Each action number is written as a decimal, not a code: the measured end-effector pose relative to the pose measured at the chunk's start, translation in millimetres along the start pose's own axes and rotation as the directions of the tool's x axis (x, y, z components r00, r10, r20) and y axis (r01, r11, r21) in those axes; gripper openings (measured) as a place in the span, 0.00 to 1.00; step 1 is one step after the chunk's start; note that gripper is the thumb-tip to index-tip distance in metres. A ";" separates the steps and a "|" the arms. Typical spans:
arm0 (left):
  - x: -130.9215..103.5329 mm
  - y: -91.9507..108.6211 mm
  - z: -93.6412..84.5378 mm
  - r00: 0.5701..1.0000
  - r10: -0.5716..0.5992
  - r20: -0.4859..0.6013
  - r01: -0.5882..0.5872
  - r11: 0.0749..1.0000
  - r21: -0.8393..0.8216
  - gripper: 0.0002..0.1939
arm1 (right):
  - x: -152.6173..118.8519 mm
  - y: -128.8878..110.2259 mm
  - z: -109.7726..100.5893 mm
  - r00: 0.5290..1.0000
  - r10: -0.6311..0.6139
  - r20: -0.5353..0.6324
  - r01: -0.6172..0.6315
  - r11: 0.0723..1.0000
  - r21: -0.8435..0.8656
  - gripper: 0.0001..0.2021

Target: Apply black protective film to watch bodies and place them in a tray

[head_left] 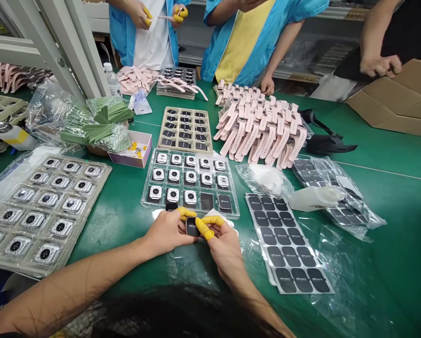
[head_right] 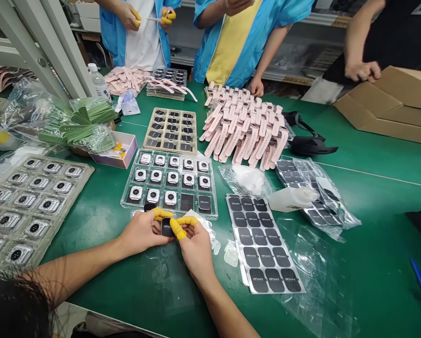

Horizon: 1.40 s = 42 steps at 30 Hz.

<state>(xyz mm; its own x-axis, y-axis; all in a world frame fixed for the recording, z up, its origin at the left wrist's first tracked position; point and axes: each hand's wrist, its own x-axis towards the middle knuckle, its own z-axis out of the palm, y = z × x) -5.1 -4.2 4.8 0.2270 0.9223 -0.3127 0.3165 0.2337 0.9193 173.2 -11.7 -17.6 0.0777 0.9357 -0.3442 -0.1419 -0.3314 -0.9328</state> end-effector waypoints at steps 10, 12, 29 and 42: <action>0.7 -5.4 1.1 0.999 0.035 -0.025 -0.034 0.999 0.017 0.26 | -0.9 3.1 -2.3 1.000 -0.018 -0.001 0.018 0.999 -0.031 0.21; 0.9 -6.5 1.3 0.999 0.042 -0.022 -0.041 0.999 0.020 0.26 | -1.4 3.5 -2.5 1.000 -0.015 0.003 0.015 0.999 -0.036 0.21; 0.3 -7.8 1.3 0.976 0.214 -0.039 -0.211 0.975 0.073 0.27 | -7.1 6.8 -4.0 0.987 -0.057 0.147 0.066 0.996 -0.056 0.36; -0.7 -12.0 5.4 0.979 0.176 -0.104 -0.166 0.981 0.099 0.26 | -5.0 -9.3 -5.7 0.999 0.002 0.038 0.000 0.999 -0.039 0.24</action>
<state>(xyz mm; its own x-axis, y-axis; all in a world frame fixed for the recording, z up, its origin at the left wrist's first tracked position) -4.1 -9.3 -7.4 0.1820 0.9761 -0.1190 0.3638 0.0456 0.9303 179.7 -14.0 -7.8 0.0403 0.9389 -0.3417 -0.1036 -0.3363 -0.9361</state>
